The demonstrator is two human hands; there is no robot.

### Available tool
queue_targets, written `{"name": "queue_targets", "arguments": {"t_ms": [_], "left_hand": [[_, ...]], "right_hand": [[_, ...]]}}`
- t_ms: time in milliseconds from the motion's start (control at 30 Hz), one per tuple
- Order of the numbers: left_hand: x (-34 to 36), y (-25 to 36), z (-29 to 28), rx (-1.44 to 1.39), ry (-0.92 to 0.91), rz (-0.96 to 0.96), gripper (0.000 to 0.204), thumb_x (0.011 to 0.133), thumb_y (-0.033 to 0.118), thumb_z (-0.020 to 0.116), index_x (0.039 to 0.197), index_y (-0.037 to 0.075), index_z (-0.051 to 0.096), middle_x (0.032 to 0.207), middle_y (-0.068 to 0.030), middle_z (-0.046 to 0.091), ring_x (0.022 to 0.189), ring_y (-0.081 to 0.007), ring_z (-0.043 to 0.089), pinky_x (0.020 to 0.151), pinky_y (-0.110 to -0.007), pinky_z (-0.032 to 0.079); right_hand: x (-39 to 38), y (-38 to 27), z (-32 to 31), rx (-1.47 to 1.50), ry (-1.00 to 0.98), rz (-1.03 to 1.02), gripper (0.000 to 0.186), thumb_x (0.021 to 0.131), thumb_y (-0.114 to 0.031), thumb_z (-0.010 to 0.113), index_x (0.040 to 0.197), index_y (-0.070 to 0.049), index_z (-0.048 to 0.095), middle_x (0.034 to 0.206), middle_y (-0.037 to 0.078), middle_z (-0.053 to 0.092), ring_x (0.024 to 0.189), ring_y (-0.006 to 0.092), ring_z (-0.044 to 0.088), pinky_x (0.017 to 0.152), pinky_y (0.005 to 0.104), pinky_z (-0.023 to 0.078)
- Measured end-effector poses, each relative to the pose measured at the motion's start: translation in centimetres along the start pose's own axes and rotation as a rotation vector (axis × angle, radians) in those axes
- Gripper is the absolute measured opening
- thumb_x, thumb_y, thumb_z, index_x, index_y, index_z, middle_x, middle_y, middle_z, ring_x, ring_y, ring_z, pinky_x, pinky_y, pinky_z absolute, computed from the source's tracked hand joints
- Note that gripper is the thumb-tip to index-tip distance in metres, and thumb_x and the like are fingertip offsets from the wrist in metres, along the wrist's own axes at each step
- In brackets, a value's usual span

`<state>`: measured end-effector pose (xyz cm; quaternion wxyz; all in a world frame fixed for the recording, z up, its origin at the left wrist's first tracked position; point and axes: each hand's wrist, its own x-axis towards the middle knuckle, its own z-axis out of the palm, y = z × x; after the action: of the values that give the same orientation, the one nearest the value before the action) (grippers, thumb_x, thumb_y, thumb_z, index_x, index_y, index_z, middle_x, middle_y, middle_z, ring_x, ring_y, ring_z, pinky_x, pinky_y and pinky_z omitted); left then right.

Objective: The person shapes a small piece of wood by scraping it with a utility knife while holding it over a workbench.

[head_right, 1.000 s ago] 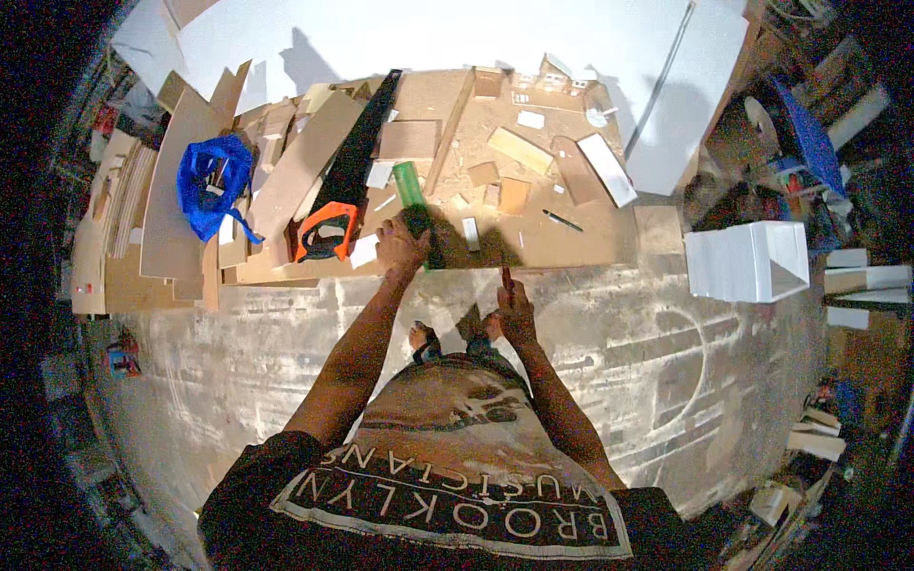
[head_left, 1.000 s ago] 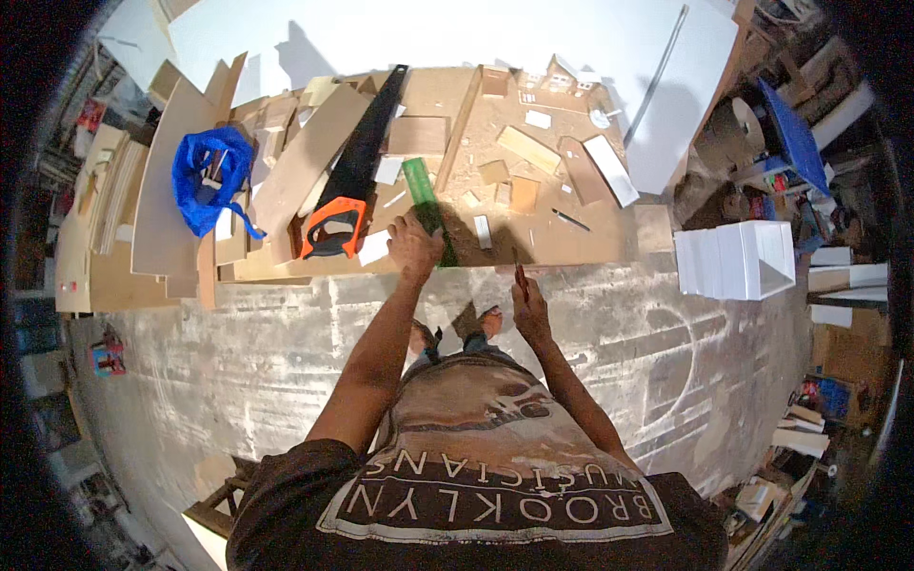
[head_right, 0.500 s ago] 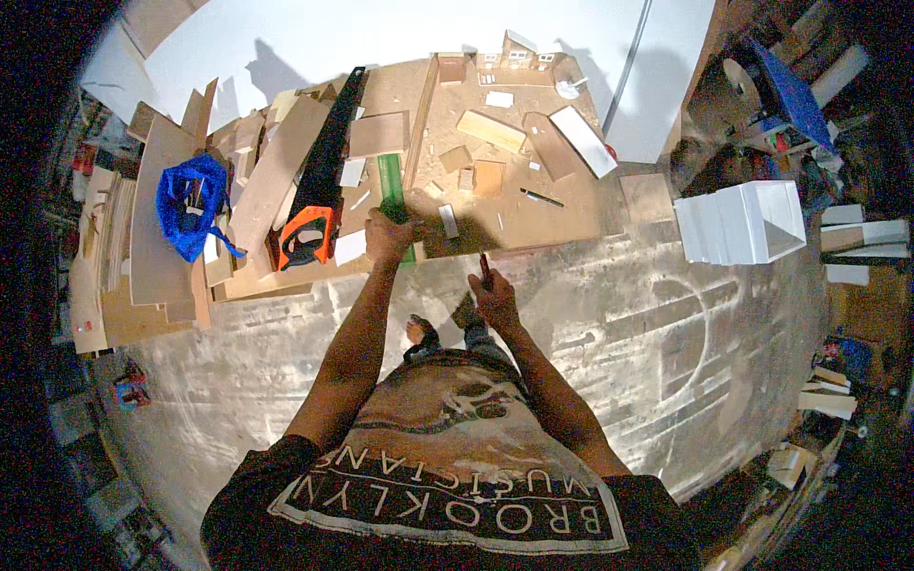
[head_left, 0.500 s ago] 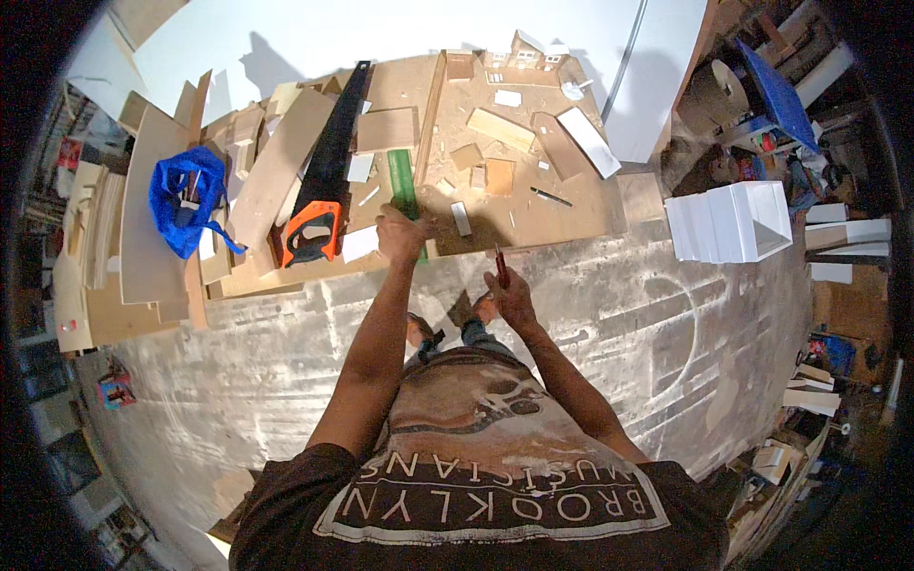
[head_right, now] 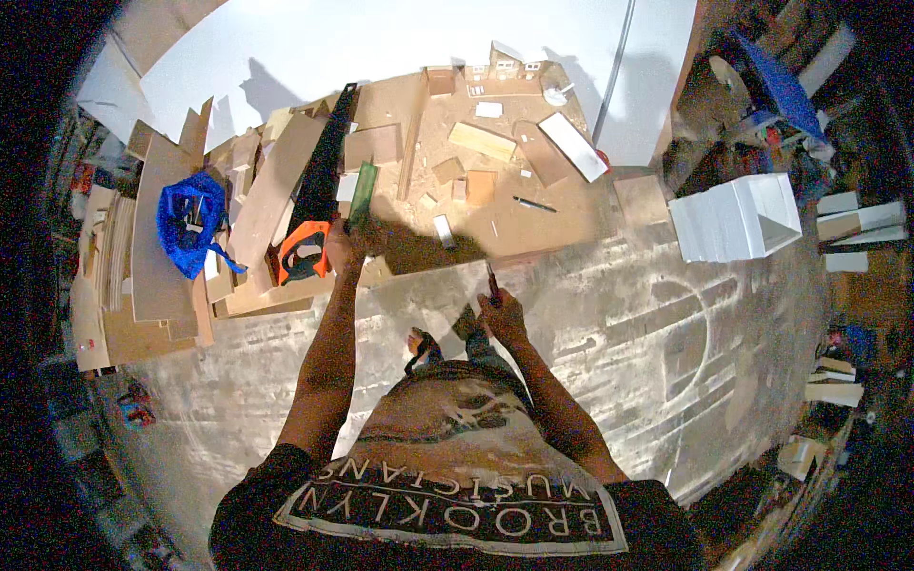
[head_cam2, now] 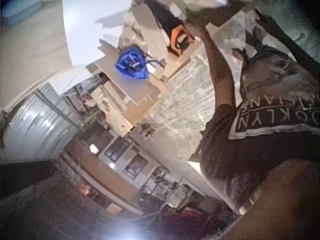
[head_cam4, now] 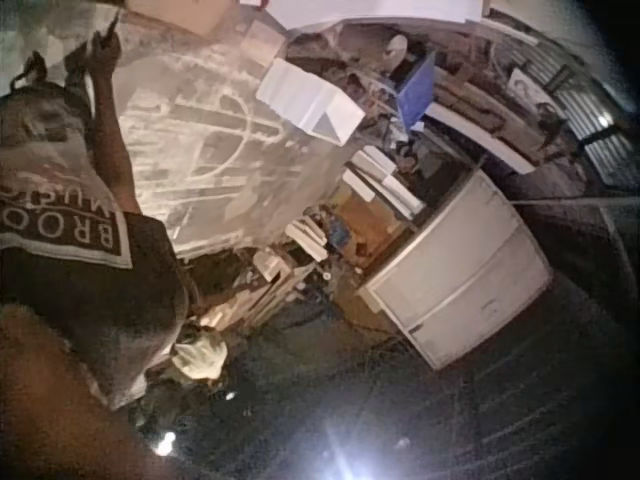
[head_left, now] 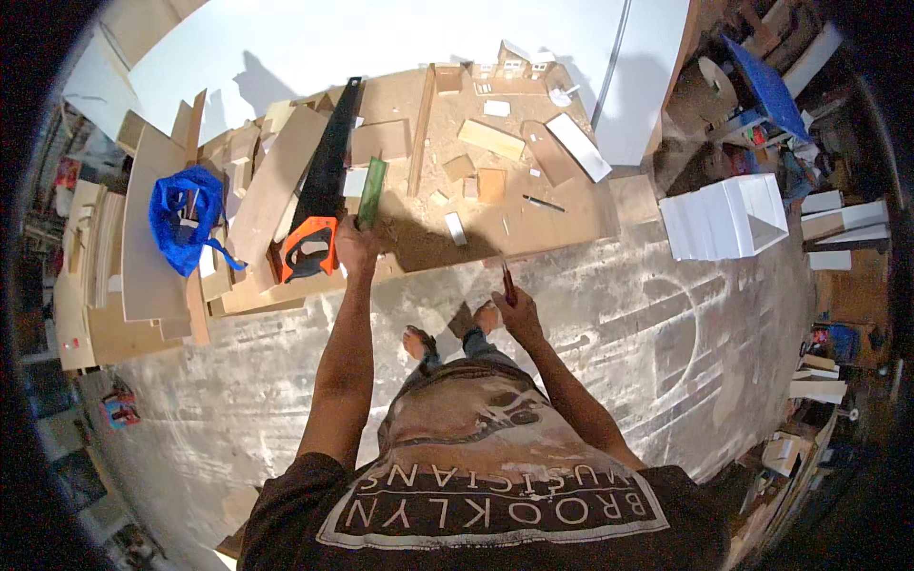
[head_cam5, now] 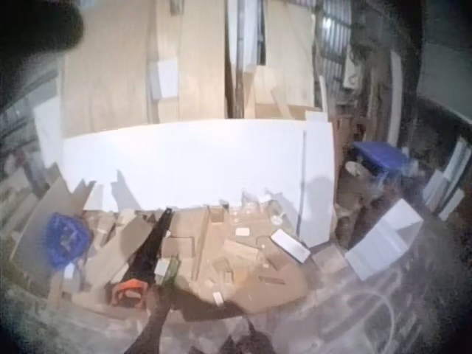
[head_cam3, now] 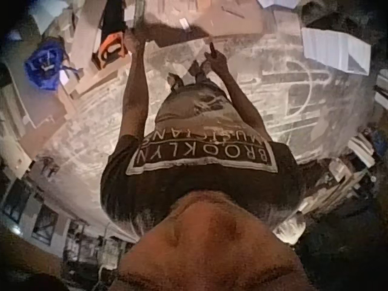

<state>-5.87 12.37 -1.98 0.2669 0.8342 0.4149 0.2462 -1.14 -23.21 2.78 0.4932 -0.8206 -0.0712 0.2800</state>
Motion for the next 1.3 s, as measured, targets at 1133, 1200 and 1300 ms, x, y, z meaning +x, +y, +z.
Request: {"name": "queue_targets", "arguments": {"t_ms": [1133,1200,1300], "left_hand": [[-2.2,7.6,7.3,0.082,-0.546,0.747,0.068,0.063,0.025,0.08,0.126,0.01,0.057,0.136,-0.0159,0.049,0.124,-0.0388,0.046,0.101,-0.045,0.044],[-3.4,11.0,7.3,0.003,-0.72,0.656,0.069,0.067,0.026,0.077,0.13,0.008,0.055,0.144,-0.0154,0.04,0.124,-0.0401,0.044,0.101,-0.049,0.044],[-3.7,10.2,7.0,-0.041,-0.678,0.634,0.062,0.071,0.024,0.075,0.127,0.006,0.056,0.141,-0.0175,0.042,0.122,-0.0407,0.045,0.101,-0.049,0.044]], "right_hand": [[26.4,-12.5,-7.4,-0.574,0.129,-0.554,0.04,0.084,-0.023,0.064,0.118,-0.003,0.06,0.113,0.024,0.061,0.098,0.0417,0.061,0.084,0.0472,0.05],[30.2,-10.7,-7.5,-0.778,0.171,-0.599,0.051,0.081,-0.023,0.065,0.128,-0.008,0.053,0.118,0.024,0.059,0.106,0.0393,0.062,0.088,0.049,0.051],[31.9,-12.2,-5.6,-0.771,0.017,-0.511,0.049,0.083,-0.022,0.062,0.13,-0.008,0.055,0.125,0.023,0.057,0.109,0.0402,0.059,0.092,0.047,0.049]]}}
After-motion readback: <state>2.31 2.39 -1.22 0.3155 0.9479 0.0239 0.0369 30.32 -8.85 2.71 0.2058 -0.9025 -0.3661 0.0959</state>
